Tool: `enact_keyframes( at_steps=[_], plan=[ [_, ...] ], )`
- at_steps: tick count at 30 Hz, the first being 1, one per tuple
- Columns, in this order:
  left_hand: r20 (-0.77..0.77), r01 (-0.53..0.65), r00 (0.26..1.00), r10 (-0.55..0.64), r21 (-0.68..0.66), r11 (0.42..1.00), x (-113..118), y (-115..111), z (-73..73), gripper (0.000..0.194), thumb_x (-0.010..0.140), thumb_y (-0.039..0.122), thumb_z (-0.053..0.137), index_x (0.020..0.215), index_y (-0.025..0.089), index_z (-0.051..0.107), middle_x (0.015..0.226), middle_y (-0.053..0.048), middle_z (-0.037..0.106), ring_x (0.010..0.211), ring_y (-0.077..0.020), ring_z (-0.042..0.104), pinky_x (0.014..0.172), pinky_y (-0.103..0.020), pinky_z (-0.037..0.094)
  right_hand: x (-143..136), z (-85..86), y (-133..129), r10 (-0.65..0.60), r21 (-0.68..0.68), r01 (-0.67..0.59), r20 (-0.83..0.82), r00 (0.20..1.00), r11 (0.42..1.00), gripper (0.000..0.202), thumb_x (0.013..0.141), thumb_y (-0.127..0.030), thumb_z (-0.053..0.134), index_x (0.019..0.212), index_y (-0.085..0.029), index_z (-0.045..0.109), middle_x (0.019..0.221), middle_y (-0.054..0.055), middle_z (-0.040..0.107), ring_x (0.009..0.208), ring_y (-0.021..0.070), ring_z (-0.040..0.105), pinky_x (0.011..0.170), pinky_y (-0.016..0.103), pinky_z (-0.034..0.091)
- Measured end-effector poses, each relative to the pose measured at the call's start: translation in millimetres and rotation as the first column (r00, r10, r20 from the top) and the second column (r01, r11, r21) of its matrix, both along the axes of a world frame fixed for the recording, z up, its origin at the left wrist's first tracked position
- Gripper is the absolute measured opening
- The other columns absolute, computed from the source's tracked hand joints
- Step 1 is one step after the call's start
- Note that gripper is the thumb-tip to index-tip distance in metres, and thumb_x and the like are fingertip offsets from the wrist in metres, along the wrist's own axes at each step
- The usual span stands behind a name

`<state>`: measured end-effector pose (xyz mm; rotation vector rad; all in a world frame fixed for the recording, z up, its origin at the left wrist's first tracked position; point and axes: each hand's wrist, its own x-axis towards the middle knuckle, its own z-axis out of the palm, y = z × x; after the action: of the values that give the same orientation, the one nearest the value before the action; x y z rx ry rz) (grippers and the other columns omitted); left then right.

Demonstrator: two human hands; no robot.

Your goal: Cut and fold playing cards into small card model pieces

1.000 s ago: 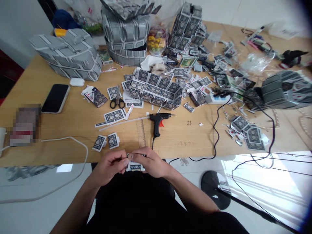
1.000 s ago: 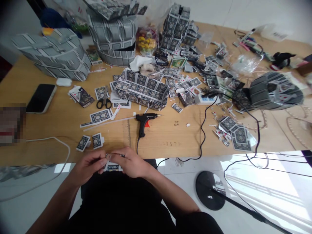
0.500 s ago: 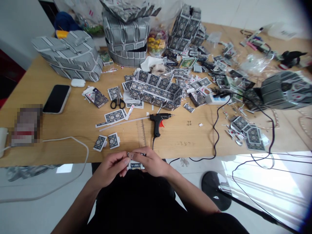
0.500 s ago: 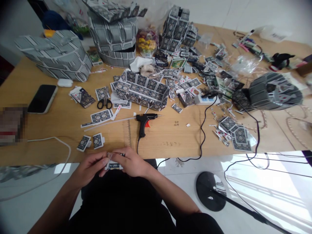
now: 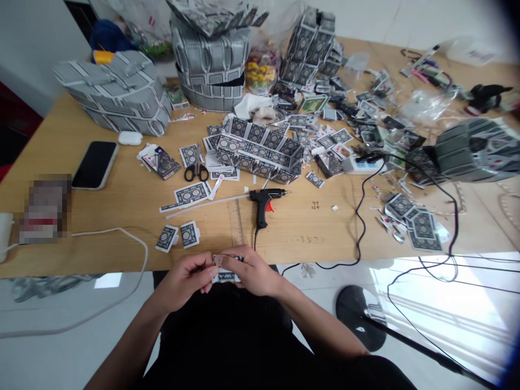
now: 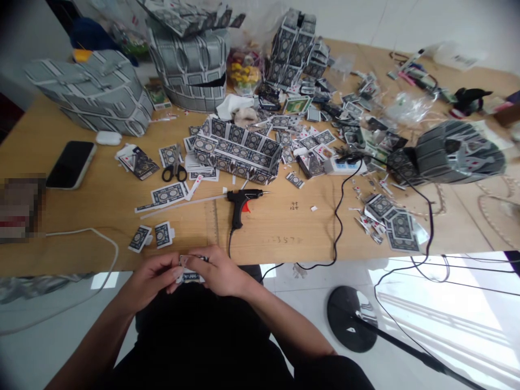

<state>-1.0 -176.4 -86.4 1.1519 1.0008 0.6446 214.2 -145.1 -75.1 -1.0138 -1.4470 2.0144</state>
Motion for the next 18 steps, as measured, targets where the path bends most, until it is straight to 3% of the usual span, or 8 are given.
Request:
enact_keyframes(
  at_steps=[13, 18],
  plan=[
    [-0.015, -0.023, 1.0, 0.023, 0.015, 1.0, -2.2, -3.1, -4.0, 0.04, 0.1, 0.047, 0.071, 0.074, 0.02, 0.055, 0.065, 0.003, 0.057, 0.061, -0.012, 0.049, 0.061, -0.025, 0.038, -1.6, 2.9, 0.7, -0.003, 0.021, 0.003, 0.002, 1.0, 1.0, 0.046, 0.106, -0.052, 0.063, 0.075, -0.019, 0.055, 0.067, -0.005, 0.047, 0.06, 0.0107, 0.044, 0.059, 0.025, 0.039],
    [-0.012, -0.027, 1.0, 0.027, -0.006, 1.0, -2.4, -2.7, -6.2, 0.039, 0.096, 0.046, 0.077, 0.076, 0.02, 0.055, 0.067, 0.005, 0.052, 0.062, -0.011, 0.043, 0.06, -0.024, 0.035, 1.2, 3.1, 2.1, -0.029, 0.103, 0.027, 0.022, 0.999, 0.994, 0.048, 0.107, -0.049, 0.062, 0.071, -0.02, 0.048, 0.068, -0.005, 0.045, 0.066, 0.0118, 0.042, 0.064, 0.026, 0.038]
  ],
)
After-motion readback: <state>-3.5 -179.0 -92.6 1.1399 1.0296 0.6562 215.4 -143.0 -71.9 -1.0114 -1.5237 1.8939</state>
